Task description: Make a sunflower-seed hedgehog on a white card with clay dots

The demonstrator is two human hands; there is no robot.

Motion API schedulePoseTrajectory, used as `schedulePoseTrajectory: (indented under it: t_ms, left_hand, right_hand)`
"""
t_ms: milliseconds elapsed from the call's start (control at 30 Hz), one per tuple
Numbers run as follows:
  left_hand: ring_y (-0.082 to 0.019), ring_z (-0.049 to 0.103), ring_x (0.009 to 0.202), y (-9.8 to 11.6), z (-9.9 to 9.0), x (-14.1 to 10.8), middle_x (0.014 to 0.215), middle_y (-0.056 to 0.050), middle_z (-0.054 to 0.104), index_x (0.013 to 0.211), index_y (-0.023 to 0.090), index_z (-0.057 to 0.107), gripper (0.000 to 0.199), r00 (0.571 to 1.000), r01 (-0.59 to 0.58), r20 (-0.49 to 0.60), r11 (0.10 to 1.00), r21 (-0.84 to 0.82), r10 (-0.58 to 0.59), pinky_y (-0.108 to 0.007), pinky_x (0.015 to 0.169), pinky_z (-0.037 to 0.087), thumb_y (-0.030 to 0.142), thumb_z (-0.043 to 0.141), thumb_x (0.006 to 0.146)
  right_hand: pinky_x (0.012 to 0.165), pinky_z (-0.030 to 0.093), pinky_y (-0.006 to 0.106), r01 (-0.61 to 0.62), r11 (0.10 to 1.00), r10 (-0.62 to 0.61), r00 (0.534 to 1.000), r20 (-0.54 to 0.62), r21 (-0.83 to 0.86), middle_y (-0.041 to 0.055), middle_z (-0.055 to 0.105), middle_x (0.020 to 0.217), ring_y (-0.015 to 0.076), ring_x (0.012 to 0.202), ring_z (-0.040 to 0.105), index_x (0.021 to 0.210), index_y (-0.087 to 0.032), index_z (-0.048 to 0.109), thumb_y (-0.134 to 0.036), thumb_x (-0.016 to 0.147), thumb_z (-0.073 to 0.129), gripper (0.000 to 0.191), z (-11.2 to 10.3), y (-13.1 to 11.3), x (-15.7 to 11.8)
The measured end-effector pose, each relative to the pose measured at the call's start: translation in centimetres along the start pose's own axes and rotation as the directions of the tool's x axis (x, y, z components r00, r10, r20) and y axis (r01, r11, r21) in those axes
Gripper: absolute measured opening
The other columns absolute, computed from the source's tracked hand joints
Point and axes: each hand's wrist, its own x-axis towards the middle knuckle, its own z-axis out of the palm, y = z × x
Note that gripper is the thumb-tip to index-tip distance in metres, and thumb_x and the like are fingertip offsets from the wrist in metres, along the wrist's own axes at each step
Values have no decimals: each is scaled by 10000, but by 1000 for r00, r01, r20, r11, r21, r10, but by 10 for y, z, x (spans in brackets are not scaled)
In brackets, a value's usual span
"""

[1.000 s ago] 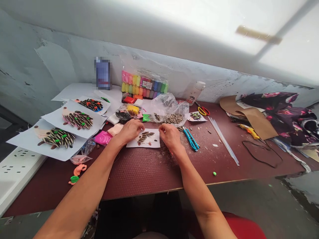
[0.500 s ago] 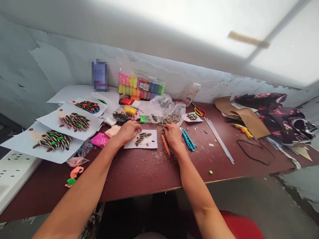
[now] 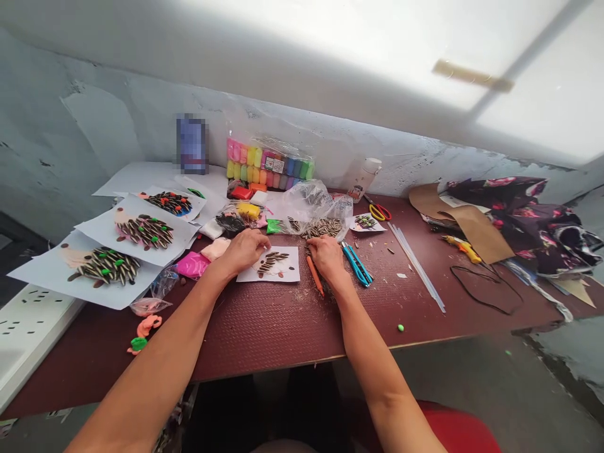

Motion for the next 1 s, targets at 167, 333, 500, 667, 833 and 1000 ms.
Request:
schedulePoseTrajectory:
  t_ms: [167, 333, 500, 667, 833, 1000]
  left_hand:
    - [-219, 642, 882, 0, 1, 0, 886, -67, 730, 865, 227, 804, 227, 1000, -2, -15, 1000, -11, 1, -320, 851, 513, 159, 588, 839]
    - [-225, 643, 895, 1, 0, 0, 893, -66, 731, 869, 232, 805, 234, 1000, 3, 3, 1000, 8, -3, -326, 860, 508, 150, 587, 836]
    - [-222, 642, 893, 1, 0, 0, 897, -66, 732, 883, 231, 805, 240, 1000, -4, -2, 1000, 22, 4, -320, 850, 505, 153, 583, 838]
    - [-220, 638, 893, -1, 2, -1, 891, -61, 732, 881, 232, 804, 228, 1000, -6, -11, 1000, 8, 6, -322, 867, 506, 162, 592, 836]
    - [-219, 638, 911, -4, 3, 0, 910, -61, 733, 885, 235, 802, 221, 1000, -6, -7, 1000, -12, 6, -323, 881, 505, 167, 597, 839]
    - [-216, 637, 904, -5, 4, -1, 902, -65, 729, 880, 227, 798, 213, 1000, -14, -17, 999, -40, 13, -329, 885, 507, 167, 598, 840]
  right_hand:
    - [836, 406, 277, 24, 999, -24, 1000, -12, 22, 107, 723, 1093, 225, 1042, 610, 1162, -219, 769, -233, 1000, 490, 323, 0, -2, -1]
    - [827, 401, 272, 21, 999, -20, 1000, -22, 47, 102, 716, 1068, 214, 1015, 604, 1096, -204, 774, -234, 1000, 501, 291, 1, -1, -1]
    - [839, 399, 282, 37, 999, -36, 999, -26, 35, 108, 698, 1073, 214, 1032, 585, 1063, -182, 748, -245, 1010, 497, 265, 5, -2, 3]
    - [871, 400, 287, 28, 993, -21, 998, -63, 113, 125, 695, 1085, 209, 1024, 582, 1022, -147, 711, -190, 991, 501, 216, 8, -3, 5]
    - [778, 425, 254, 80, 830, -20, 993, -115, 551, 58, 709, 918, 160, 838, 599, 903, -149, 673, -197, 942, 508, 176, 10, 3, 7]
    - [687, 439, 232, 78, 581, -46, 997, -63, 810, 14, 690, 784, 136, 719, 591, 793, -170, 647, -255, 845, 550, 139, 14, 5, 9]
